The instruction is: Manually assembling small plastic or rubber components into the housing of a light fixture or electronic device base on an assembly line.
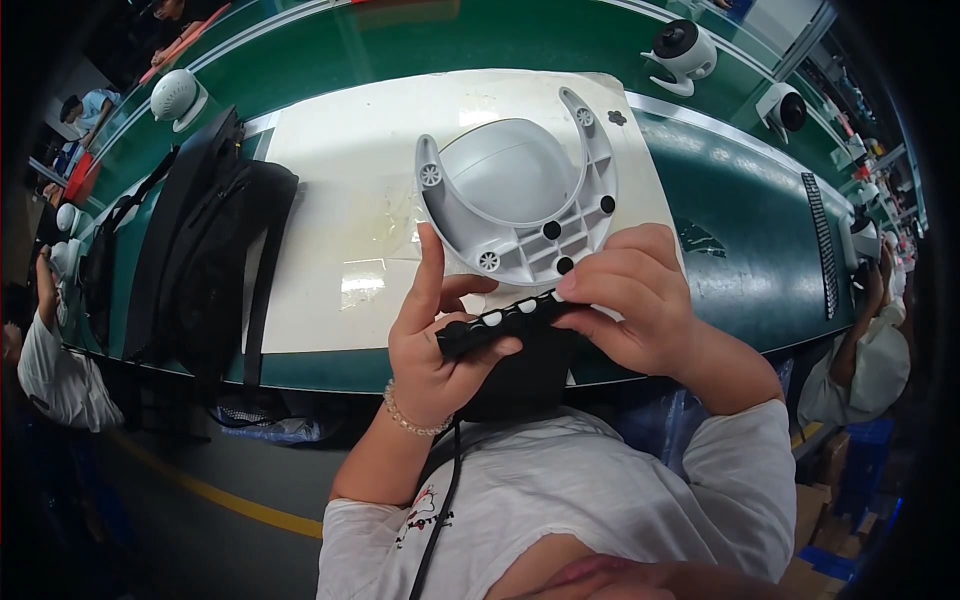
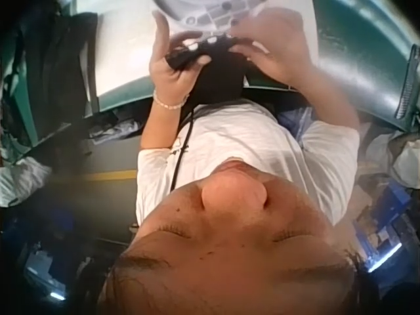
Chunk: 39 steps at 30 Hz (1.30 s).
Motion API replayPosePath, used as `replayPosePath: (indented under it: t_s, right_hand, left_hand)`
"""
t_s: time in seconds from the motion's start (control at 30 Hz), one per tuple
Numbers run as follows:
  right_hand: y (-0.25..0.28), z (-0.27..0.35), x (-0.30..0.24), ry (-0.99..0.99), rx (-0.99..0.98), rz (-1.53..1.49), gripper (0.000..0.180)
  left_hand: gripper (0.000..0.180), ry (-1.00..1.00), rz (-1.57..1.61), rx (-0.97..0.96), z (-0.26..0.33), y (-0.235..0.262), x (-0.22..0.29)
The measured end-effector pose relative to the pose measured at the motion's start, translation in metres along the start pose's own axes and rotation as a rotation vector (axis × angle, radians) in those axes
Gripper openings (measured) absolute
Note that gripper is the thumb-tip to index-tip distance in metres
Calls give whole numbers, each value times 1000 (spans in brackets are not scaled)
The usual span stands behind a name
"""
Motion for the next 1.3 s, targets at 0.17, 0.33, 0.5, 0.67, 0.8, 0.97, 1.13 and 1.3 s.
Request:
replayPosePath:
  t_s: [0.17, 0.33, 0.5, 0.67, 0.8, 0.97, 1.13, 1.3]
  right_hand:
    - [3, -3, -1, -12, -33, -43, 27]
    - [6, -10, -9, -42, -70, 15, 24]
    - [1, -4, -7, 49, 41, 41, 22]
    - [2, -3, -15, 224, 54, -67, 22]
    - [-2, -19, -15, 174, 129, -160, 37]
    - [-7, -11, -27, 317, 63, 144, 24]
    - [-10, -9, -22, 314, 85, -47, 23]
    - [-11, -24, -32, 450, 122, -214, 31]
  left_hand:
    - [27, -46, -41, -13, -1, 0, -2]
    - [27, -81, -121, 20, -2, 1, 1]
    - [28, -219, -248, 28, -4, 0, 4]
    - [27, -195, -278, 35, -3, 0, 3]
    - [25, -191, -272, 35, -5, 0, 5]
    - [24, -214, -320, 40, -6, 1, 7]
    - [23, -199, -313, 35, -7, -1, 6]
    - [20, -197, -318, 38, -5, 2, 5]
Point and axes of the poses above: each hand's wrist, its own z-axis away from the middle knuckle, its own y-axis out of the back of the hand, x = y × z, the point moved 4 cm from there along -z, towards the middle knuckle, and after that the axes turned 12 degrees about -x, right-handed, at the moved point
